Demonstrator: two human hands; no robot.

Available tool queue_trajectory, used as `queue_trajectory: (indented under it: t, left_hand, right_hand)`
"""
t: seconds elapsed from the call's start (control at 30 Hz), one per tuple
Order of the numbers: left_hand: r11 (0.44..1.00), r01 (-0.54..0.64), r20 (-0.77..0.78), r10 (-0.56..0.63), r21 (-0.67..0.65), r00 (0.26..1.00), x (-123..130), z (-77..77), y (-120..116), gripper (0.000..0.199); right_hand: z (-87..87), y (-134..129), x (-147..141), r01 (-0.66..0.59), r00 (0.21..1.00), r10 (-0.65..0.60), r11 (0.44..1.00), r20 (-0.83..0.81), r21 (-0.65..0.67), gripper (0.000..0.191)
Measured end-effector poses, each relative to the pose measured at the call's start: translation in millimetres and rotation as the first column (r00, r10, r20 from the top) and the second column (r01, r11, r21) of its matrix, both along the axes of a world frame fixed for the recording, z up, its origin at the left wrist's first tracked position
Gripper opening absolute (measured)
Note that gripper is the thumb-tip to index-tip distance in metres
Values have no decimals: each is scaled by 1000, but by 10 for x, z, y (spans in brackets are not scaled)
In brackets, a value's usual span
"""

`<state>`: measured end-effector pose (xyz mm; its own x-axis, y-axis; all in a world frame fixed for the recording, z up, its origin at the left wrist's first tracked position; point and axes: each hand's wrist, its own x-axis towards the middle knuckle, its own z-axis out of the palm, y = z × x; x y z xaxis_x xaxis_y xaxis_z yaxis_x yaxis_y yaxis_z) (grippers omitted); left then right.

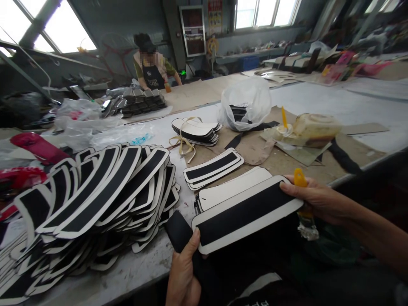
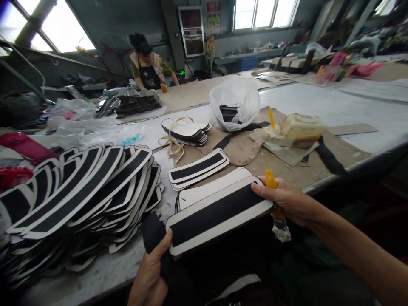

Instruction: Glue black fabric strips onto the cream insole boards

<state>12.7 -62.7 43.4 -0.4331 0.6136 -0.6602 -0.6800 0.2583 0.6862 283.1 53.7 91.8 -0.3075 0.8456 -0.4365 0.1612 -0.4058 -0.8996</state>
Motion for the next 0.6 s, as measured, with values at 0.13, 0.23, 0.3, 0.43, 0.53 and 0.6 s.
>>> queue_trajectory:
  t: [0.13, 0.23, 0.3, 0.43, 0.53, 0.6]
  left_hand:
    - [1000, -11, -28, 11, -3, 1000, 4, -64, -1, 51]
    - [999, -6, -61, 9, 48, 998, 5, -100, 16, 51]
    - [998, 8, -64, -4, 63, 998, 0, -104, 37, 52]
    - [999, 29, -54, -28, 24, 998, -29, -99, 71, 53]
    - [999, 37, -51, -36, 10, 998, -57, -114, 72, 53]
    - [999, 31, -9, -31, -17, 999, -67, -126, 73, 52]
  right_hand:
    - [-152, 0, 53, 7, 1000, -8, 999, -23, -39, 34]
    - [-196, 11, 61, 15, 999, -15, 1000, 28, -9, 33]
    - [-210, 24, 50, 30, 997, -31, 999, 75, 12, 34]
    - [-257, 64, 31, 24, 987, -33, 998, 159, 54, 39]
    - [-297, 100, 10, 14, 987, -25, 998, 157, 68, 40]
    - [-318, 123, -21, 31, 991, -39, 997, 125, 67, 41]
